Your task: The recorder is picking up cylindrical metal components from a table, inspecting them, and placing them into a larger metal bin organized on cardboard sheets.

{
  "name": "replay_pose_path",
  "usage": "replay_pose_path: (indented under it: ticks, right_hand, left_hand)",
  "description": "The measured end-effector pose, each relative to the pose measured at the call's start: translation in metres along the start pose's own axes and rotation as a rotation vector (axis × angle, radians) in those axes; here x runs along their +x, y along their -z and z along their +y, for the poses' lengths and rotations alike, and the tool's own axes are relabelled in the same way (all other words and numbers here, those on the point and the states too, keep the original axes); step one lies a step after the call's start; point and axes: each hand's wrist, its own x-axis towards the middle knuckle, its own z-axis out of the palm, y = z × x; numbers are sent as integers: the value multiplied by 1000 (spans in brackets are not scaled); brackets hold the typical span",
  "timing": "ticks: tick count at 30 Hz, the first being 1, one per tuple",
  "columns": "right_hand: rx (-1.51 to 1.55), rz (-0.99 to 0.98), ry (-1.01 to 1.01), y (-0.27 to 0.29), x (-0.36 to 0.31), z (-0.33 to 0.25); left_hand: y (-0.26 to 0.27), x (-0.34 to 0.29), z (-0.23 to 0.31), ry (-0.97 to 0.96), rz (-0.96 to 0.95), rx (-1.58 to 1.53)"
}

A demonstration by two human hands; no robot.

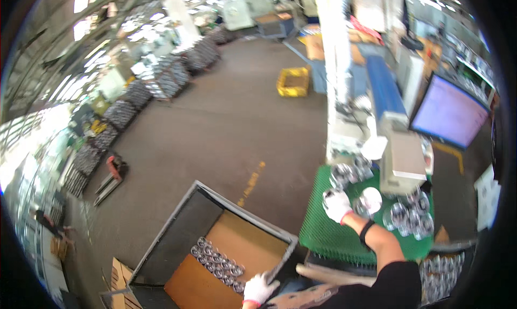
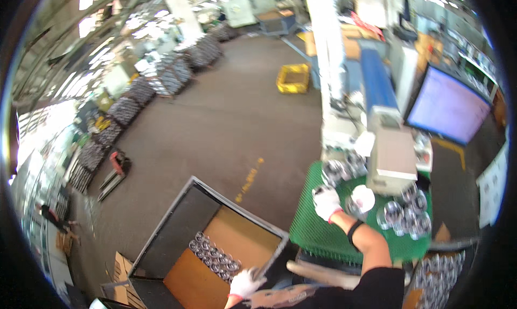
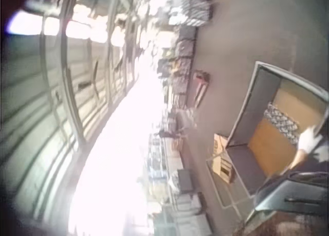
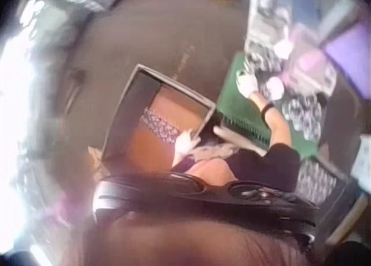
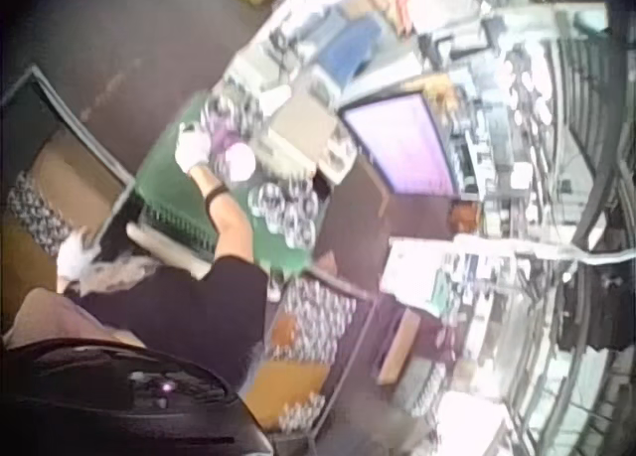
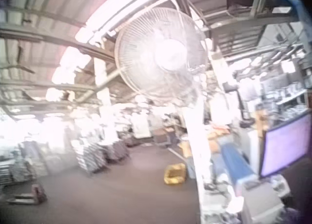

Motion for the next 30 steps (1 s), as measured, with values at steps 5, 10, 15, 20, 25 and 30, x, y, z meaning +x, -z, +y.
replay_pose_path:
  ticks: [5, 10, 15, 20, 25, 30]
  right_hand:
    - [-92, -46, -64, -14, 4, 6]
    - [-96, 154, 77, 58, -33, -36]
    - [191, -147, 59, 39, -171, -57]
    - [186, -314, -533, -4, -396, -65]
    - [202, -439, -834, 11, -418, -33]
    - [259, -418, -916, 11, -416, -17]
  left_hand:
    - [-36, -19, -47, 63, -38, 34]
    - [-41, -17, -64, 133, -97, 31]
    - [-26, 13, -64, 47, -49, 24]
    - [-10, 50, -61, -56, -10, 54]
    - [26, 82, -48, -128, 28, 106]
    - [37, 104, -15, -234, 43, 159]
